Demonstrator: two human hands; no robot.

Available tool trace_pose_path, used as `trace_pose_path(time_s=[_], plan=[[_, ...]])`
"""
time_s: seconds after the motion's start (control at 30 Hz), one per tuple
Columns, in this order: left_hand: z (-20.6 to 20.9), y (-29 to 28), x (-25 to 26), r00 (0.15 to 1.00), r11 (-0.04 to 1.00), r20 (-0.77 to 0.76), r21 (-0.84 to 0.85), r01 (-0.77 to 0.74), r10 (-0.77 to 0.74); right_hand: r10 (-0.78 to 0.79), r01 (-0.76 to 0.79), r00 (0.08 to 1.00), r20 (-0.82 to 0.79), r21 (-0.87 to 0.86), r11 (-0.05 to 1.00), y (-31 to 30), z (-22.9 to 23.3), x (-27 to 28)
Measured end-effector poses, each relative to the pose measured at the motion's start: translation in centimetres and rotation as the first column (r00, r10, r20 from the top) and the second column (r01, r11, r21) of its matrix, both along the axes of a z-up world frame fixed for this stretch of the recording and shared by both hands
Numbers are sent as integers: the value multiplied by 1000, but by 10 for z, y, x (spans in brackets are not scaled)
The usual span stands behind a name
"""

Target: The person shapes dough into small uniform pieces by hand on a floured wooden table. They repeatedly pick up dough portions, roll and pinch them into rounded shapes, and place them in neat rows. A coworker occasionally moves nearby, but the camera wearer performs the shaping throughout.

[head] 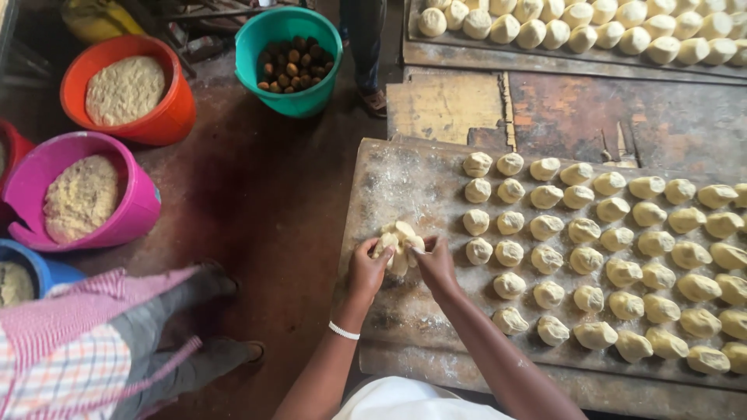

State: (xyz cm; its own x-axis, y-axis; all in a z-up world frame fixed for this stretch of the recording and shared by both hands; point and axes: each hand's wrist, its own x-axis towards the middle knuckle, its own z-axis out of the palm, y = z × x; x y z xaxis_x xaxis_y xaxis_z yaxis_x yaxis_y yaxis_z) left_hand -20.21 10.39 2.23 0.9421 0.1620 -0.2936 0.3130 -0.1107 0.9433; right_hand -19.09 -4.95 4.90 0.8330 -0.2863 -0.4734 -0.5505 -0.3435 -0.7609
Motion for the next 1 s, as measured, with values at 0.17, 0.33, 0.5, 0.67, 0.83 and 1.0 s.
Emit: trace_pose_path(time_s=[0.17,0.33,0.5,0.67,0.83,1.0], plan=[[-8,10,-2,971,942,220,337,12,-91,20,-18,998,54,-38,999,-28,13,-8],[-7,6,-5,928,864,301,502,41,-219,-148,204,978,-148,516,832,-78,37,-28],[1,-2,-1,917,717,270,696,25,-294,-273,256,957,-99,733,630,-147,62,-67],[20,-6,-9,908,615,307,785,-72,-285,-166,152,986,14,336,930,-181,97,-93],[33,-26,-13,837,674,438,729,-117,-329,271,-278,961,-63,-273,921,-134,83,-88],[28,-78,-24,731,848,450,400,349,-513,453,-319,887,89,-592,740,-109,57,-79]])
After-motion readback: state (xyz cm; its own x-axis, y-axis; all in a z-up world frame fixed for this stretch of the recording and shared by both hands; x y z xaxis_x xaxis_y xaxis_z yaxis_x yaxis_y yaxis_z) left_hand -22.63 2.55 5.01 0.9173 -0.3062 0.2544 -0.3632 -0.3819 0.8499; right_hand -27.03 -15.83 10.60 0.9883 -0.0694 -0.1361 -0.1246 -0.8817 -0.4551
